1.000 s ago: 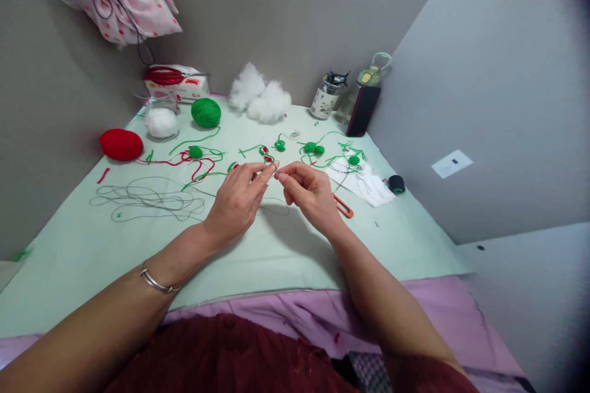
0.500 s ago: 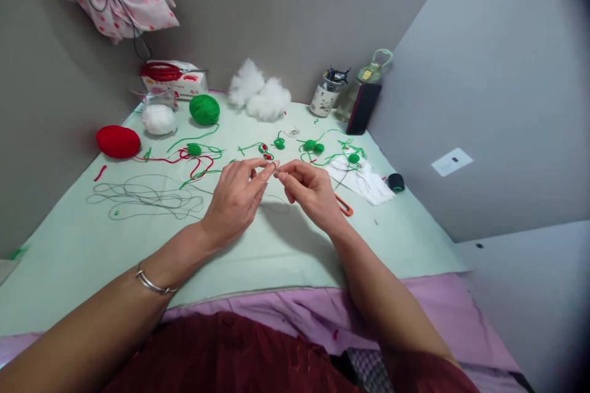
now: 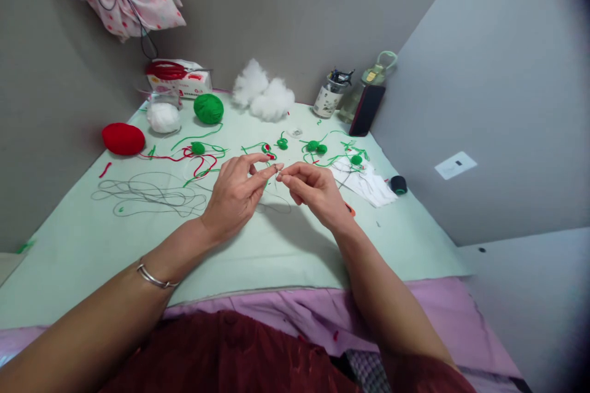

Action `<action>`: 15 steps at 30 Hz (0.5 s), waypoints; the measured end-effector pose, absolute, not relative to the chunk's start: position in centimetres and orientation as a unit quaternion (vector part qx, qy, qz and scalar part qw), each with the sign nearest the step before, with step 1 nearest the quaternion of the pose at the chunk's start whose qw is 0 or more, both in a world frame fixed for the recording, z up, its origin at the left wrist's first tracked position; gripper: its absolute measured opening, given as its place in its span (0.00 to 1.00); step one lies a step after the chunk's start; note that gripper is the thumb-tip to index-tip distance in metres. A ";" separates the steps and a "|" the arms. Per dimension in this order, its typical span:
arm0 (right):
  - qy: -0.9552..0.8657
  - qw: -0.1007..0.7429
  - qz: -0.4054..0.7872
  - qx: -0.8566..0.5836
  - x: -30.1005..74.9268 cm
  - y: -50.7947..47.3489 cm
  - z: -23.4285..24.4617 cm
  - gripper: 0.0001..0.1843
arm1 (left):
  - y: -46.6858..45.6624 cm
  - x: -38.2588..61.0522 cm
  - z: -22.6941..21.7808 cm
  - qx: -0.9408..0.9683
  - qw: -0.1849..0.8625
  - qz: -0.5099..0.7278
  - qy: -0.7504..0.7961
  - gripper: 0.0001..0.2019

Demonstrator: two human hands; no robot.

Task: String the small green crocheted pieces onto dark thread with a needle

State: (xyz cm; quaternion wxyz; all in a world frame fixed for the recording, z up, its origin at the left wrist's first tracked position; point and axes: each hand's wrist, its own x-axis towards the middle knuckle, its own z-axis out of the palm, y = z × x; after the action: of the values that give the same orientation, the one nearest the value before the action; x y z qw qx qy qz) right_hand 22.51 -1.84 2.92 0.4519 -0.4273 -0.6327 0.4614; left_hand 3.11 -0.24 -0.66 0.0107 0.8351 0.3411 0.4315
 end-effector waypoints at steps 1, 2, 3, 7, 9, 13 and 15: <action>-0.631 0.455 0.463 -0.424 22.5 -1.8 2.9 0.12 | -0.3 3.1 -0.6 0.831 0.023 0.440 0.340 0.17; -0.630 0.459 0.464 -0.421 22.5 -1.8 2.9 0.12 | -0.3 3.1 -0.5 0.826 0.037 0.450 0.338 0.16; -0.629 0.461 0.465 -0.420 22.4 -1.8 2.8 0.12 | -0.3 3.1 -0.4 0.821 0.050 0.459 0.335 0.15; -0.632 0.462 0.453 -0.426 22.2 -1.9 2.9 0.12 | -0.6 3.2 0.1 0.794 0.129 0.488 0.337 0.12; -0.641 0.464 0.428 -0.436 22.1 -2.1 2.9 0.11 | -0.6 3.1 0.3 0.764 0.200 0.498 0.360 0.10; -0.686 0.457 0.331 -0.459 21.8 -2.4 2.7 0.09 | -0.5 3.1 0.6 0.654 0.398 0.501 0.404 0.09; -0.711 0.448 0.281 -0.464 21.6 -2.6 2.4 0.08 | -0.4 3.1 0.6 0.600 0.473 0.504 0.403 0.10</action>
State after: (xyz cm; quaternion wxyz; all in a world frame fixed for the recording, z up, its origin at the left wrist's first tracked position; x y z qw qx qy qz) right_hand 21.58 -2.58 2.45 0.4480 -0.4635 -0.7108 0.2813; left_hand 3.13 -0.38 0.58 0.4732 0.6000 0.4026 0.5040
